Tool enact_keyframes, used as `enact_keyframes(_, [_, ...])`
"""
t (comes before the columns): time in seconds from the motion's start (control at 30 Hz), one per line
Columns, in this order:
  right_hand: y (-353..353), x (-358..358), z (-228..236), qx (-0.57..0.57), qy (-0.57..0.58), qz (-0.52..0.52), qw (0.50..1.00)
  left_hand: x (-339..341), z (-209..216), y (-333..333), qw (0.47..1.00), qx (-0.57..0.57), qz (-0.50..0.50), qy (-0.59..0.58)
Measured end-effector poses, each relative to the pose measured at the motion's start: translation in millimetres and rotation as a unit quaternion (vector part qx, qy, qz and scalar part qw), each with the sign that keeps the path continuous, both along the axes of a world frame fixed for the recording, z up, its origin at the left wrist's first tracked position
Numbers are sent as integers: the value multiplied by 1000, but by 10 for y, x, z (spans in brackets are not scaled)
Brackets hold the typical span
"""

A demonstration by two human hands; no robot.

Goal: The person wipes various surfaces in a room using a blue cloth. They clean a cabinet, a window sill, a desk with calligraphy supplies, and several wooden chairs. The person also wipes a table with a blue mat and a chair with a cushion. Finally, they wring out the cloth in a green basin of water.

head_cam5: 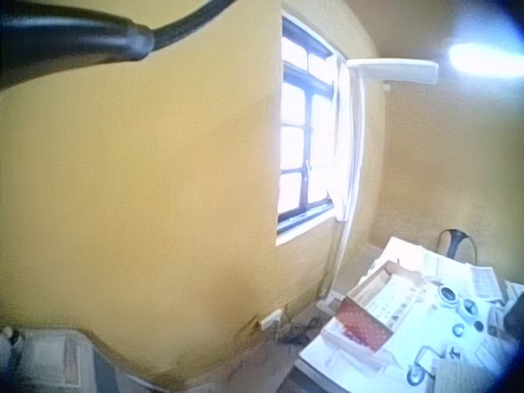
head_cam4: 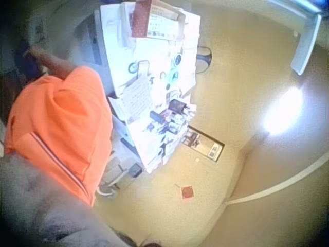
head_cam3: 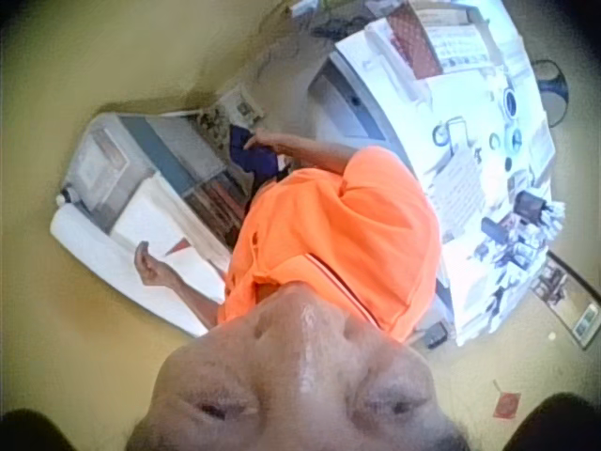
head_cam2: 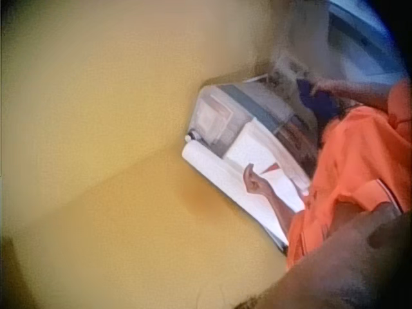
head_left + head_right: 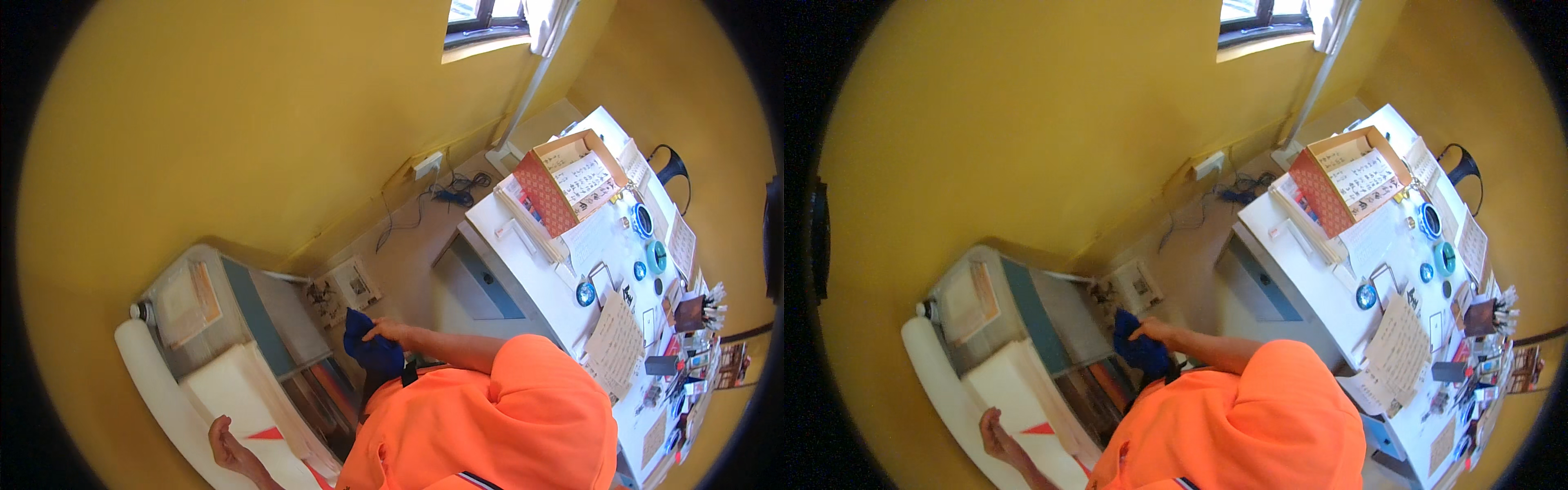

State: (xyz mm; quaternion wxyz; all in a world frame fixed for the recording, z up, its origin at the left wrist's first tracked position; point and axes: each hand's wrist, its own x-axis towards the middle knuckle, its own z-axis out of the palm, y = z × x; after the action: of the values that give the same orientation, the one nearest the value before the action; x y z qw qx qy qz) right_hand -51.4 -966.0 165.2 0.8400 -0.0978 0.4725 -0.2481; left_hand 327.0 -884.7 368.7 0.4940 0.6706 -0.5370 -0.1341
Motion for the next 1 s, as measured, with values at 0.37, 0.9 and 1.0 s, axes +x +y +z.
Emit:
enact_keyframes(0.37, [-761,169,-208,-1,171,-45,984,-98,-14,-1216,997,16,-68,28])
enact_keyframes(0.9, [-2563,656,451,-288,153,252,911,-756,166,-872,997,29,73,5])
enact_keyframes(1.0, [-2993,1203,807,-473,211,315,795,-954,62,-505,989,25,143,36])
